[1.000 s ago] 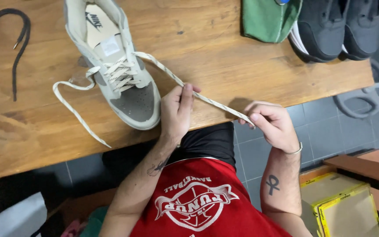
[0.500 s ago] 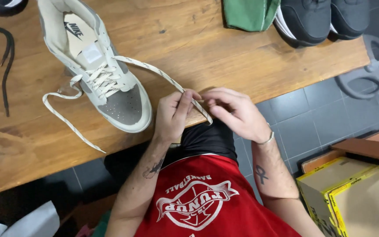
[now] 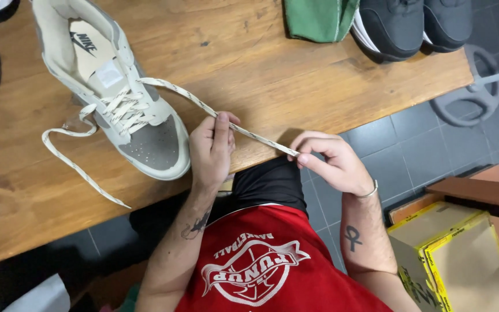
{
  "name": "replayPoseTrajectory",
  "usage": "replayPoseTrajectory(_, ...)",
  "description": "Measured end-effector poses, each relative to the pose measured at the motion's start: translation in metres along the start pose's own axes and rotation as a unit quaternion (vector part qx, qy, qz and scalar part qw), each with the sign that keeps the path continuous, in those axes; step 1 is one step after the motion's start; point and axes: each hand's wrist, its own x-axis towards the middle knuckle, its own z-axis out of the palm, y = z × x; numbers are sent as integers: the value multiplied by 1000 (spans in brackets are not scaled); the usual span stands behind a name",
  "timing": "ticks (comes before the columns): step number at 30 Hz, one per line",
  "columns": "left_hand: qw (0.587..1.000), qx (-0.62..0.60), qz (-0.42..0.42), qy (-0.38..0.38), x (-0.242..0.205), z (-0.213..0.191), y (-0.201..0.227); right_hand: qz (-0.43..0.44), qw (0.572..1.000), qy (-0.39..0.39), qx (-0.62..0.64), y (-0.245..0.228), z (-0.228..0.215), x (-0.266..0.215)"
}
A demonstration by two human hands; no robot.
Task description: The person laces a gray and white sneaker by threading a white shoelace through the eyelets from the bottom to the top. They pull the laces to tighten them and adjust the fit, then tie a knot at the top of the shoe.
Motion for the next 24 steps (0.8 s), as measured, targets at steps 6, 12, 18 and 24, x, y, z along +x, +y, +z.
replayPoseTrajectory(6, 1000, 16, 2, 0, 1, 0, -2, -133, 987, 31, 89, 12, -14, -13)
replayPoseTrajectory(12, 999, 32, 0, -8, -1, 1, 7, -215, 956, 11, 200, 30, -12, -11)
replayPoseTrajectory(18, 1000, 29, -2, 0, -1, 1, 7, -252, 926, 50, 276, 39, -7, -13)
replayPoseTrajectory(24, 999, 38, -3, -3, 0, 1, 6, -248, 922, 129, 268, 49, -12, -24)
